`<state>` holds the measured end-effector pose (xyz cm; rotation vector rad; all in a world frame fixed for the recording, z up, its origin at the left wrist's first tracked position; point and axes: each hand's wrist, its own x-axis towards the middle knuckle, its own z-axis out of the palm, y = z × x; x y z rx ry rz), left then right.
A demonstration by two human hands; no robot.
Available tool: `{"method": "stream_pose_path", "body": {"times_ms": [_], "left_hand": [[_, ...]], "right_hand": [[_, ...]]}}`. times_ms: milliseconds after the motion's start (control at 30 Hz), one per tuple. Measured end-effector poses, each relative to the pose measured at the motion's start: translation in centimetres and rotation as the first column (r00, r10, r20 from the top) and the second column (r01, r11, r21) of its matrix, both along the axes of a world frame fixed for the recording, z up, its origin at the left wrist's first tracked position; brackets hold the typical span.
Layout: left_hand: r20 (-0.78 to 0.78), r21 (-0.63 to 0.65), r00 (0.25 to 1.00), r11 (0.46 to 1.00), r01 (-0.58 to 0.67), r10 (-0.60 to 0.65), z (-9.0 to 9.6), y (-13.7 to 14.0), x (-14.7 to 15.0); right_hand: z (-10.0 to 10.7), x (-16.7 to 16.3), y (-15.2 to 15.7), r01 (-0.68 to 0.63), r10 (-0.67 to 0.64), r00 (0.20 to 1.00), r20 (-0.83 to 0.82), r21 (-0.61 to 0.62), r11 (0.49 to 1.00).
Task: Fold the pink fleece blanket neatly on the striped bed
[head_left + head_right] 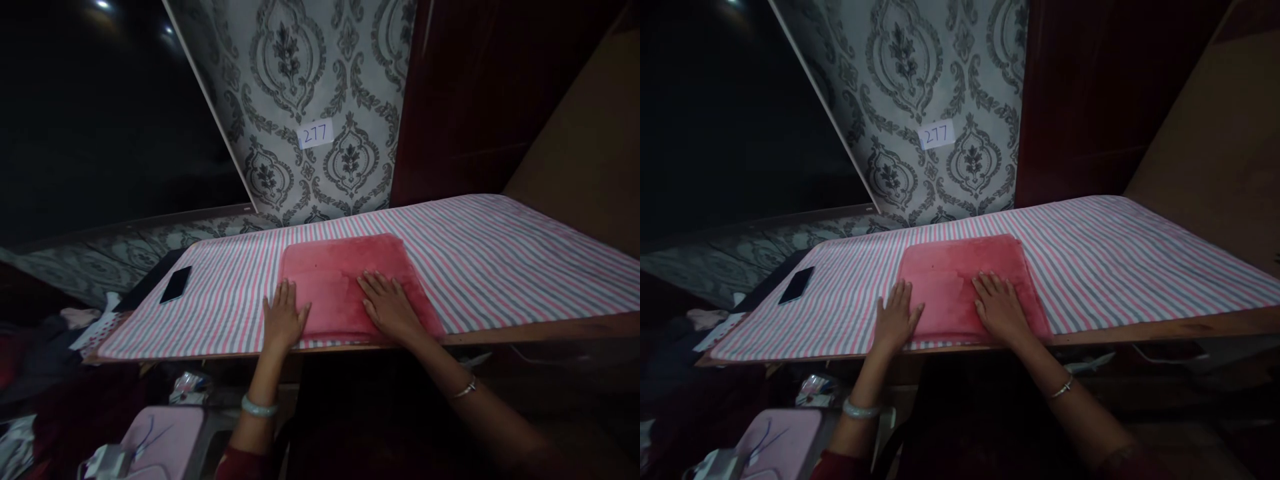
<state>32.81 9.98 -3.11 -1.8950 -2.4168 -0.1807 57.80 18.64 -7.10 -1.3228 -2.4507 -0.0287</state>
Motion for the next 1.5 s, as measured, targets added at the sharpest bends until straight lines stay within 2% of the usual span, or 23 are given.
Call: {"method": "stream_pose_path", "body": {"times_ms": [100, 200, 267, 367, 433, 500, 567, 667, 767, 1000, 1200, 1400, 1500], "left_hand": [[0.085, -0.043, 0.993, 0.996, -0.082, 0.085, -0.1, -1.1, -2.3], [0.087, -0.030, 0.992, 0.996, -0.087, 0.090, 1.3, -0.2, -3.4], [0.066, 0.006, 0.998, 1.000, -0.019, 0.019, 3.1, 2.1, -3.0], [0.076, -0.005, 0.989, 0.992, 0.129, -0.128, 5.9, 7.2, -0.7], [0.069, -0.028, 0.982, 0.983, 0.180, -0.178, 7.0, 10.8, 1.0], [0.038, -0.026, 0.981, 0.981, 0.191, -0.190, 7.0, 13.4, 2.0], [0.012, -0.012, 0.983, 0.983, 0.182, -0.182, 5.8, 14.8, 2.3], [-0.001, 0.014, 0.987, 0.986, 0.163, -0.163, 3.0, 15.0, 1.8], [-0.019, 0.078, 0.986, 0.983, 0.169, -0.168, 1.0, 14.5, 1.2], [-0.040, 0.123, 0.982, 0.975, 0.187, -0.183, 0.6, 14.8, 1.0], [-0.074, 0.055, 0.989, 0.990, 0.132, -0.127, 1.5, 14.0, 0.0], [0.010, -0.080, 0.996, 0.993, -0.090, 0.091, 2.9, 11.4, -3.3], [0.008, -0.082, 0.982, 0.978, -0.190, 0.191, 3.9, 10.3, -4.1]], "right_hand": [[0.3, 0.7, 1.0, -0.048, 0.047, 0.999, -0.012, -0.072, 0.996], [2.5, 1.3, 3.4, -0.126, 0.117, 0.990, -0.082, -0.115, 0.985], [5.0, 1.0, 5.5, -0.122, 0.110, 0.985, -0.136, -0.082, 0.989], [8.7, -1.0, 8.2, -0.027, 0.019, 0.993, -0.118, -0.068, 0.997], [9.8, -2.6, 9.3, 0.056, -0.062, 0.996, -0.057, -0.112, 0.992], [9.2, -3.8, 9.8, 0.131, -0.133, 0.991, -0.004, -0.123, 0.984], [7.2, -4.2, 9.9, 0.184, -0.183, 0.983, 0.022, -0.083, 0.979], [3.5, -3.9, 9.9, 0.210, -0.210, 0.978, 0.013, -0.004, 0.978], [1.5, -3.4, 10.2, 0.197, -0.196, 0.980, -0.014, 0.037, 0.980], [1.7, -3.4, 10.4, 0.196, -0.195, 0.980, -0.043, 0.027, 0.980], [2.1, -3.3, 10.2, 0.197, -0.196, 0.980, -0.041, 0.008, 0.980], [2.0, -3.3, 10.0, 0.206, -0.207, 0.977, -0.042, -0.026, 0.978], [2.3, -3.4, 10.1, 0.208, -0.209, 0.978, -0.023, -0.031, 0.978]]}}
